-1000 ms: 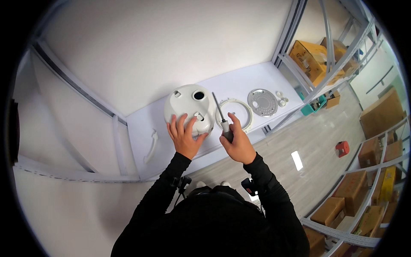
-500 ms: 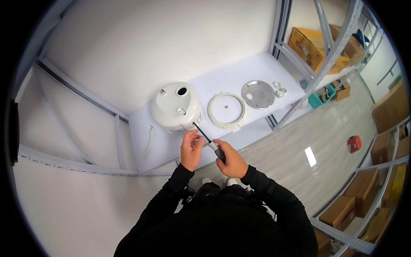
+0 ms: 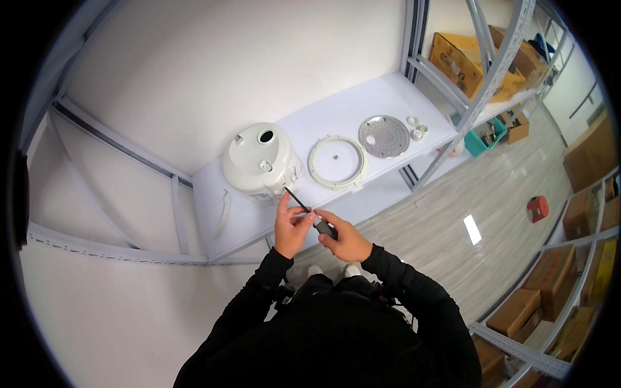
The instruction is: The person uses a screwdriver to remove screws from a white circular plastic component and then detaches a lid from a white cylindrical appliance. The removed parts are placed on the workbench.
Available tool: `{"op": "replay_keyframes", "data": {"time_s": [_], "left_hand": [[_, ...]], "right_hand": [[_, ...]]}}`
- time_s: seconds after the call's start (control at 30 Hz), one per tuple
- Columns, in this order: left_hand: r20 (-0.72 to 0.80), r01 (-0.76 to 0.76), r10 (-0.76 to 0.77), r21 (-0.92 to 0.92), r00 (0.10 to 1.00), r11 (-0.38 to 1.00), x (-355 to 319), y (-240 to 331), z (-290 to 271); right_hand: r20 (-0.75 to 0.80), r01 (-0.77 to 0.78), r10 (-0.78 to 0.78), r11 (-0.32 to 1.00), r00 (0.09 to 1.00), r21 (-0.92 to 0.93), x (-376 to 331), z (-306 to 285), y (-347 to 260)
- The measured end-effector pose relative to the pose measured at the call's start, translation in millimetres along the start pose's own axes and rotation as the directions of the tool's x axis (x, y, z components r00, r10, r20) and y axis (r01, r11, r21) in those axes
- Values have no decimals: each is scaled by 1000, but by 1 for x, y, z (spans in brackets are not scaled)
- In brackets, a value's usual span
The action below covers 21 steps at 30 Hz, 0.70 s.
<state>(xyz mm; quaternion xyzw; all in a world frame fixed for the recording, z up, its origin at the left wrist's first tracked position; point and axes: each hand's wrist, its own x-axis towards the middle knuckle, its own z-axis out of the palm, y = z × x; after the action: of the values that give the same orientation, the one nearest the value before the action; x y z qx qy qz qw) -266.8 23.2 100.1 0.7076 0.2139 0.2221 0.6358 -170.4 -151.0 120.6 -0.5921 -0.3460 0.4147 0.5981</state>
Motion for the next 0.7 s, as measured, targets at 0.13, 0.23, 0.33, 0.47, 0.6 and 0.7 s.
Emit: {"op": "replay_keyframes", "data": {"time_s": [0.13,0.23,0.33,0.47,0.6,0.7], "left_hand": [[0,15,-15,-46,1000,999,1,7,-2],[17,38,-37,-66,999,997,3,11,-3],[35,55,-52,-77,998,996,6,11,-4],[29,46,-44,-92,999,995,4,16,-3],[29,44,-42,-94,999,995,3,17,-4],[27,56,-54,-103,998,993,4,15,-3]], "right_hand": [[-12,8,-7,998,1000,58,1,4,3],[-45,-10,14,995,999,102,2,8,1],[-52,-5,11,992,999,126,4,10,3],[-55,-23,33,986,998,164,3,12,1],[-49,-33,45,976,998,216,3,14,-3],[-43,-49,62,963,997,265,4,15,-3]]}}
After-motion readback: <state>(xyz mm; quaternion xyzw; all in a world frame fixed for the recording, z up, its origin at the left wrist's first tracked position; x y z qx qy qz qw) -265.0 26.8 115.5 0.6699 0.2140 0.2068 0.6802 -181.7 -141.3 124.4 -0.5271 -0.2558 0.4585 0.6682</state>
